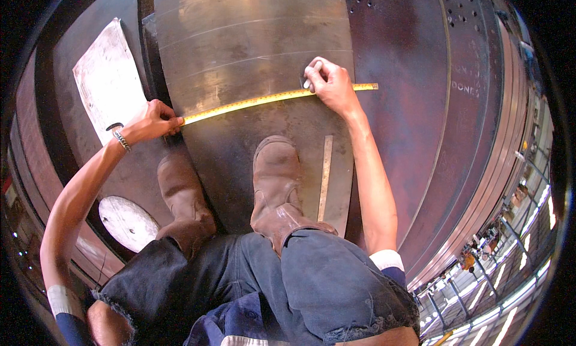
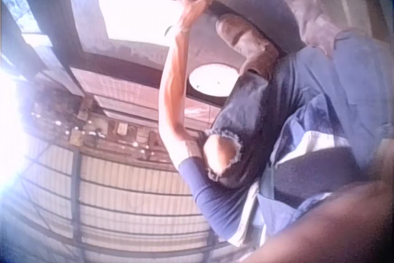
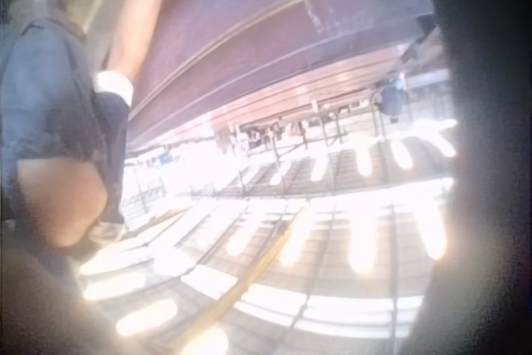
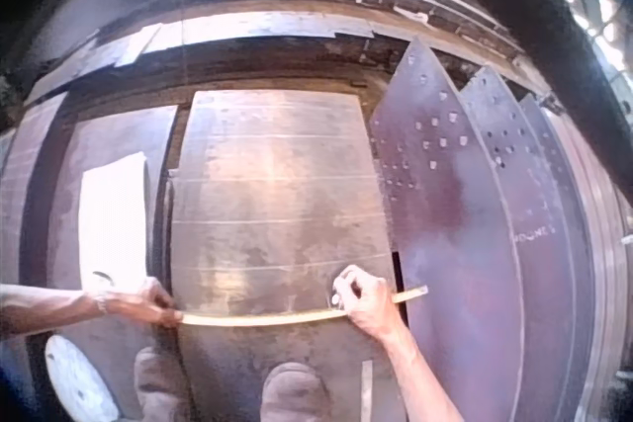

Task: The person measures a large metal sheet using a tape measure and marks measurements with chalk. They repeatedly measure different sections and make marks on the sheet's surface.

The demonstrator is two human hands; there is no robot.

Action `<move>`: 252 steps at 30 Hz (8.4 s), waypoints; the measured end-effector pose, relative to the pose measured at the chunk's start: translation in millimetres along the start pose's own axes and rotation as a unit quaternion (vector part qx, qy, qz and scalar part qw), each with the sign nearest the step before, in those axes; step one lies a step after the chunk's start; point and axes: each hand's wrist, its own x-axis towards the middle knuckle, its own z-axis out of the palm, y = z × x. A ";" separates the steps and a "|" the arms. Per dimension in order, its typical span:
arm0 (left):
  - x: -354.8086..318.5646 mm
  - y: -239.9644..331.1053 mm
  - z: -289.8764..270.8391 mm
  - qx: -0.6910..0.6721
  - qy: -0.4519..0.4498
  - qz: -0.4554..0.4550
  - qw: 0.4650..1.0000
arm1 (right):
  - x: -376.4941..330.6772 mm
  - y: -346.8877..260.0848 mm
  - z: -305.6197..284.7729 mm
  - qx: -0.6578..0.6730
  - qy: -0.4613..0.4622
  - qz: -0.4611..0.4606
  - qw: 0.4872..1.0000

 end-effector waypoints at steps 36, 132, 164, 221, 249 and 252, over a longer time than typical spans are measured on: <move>-4.8 9.8 -2.4 0.017 -0.004 -0.017 1.000 | -8.6 -16.4 6.9 -0.063 0.304 -0.139 0.940; 5.4 -12.3 6.3 0.022 0.029 -0.007 0.999 | 3.5 -56.5 114.5 0.046 -0.113 -0.018 0.992; 5.9 -12.3 5.0 0.028 0.024 0.000 0.999 | 4.6 -57.4 117.4 -0.024 -0.110 -0.097 0.989; 0.8 -5.8 1.6 0.058 0.016 -0.024 0.998 | -24.1 -78.2 94.5 0.093 0.177 -0.032 0.979; 4.4 -6.7 5.8 0.091 0.030 -0.048 0.994 | -56.0 -76.1 131.0 0.055 0.158 -0.059 0.984; -0.3 -8.0 4.6 0.084 0.026 -0.049 0.995 | -56.8 -78.7 133.1 0.043 0.148 -0.052 0.987</move>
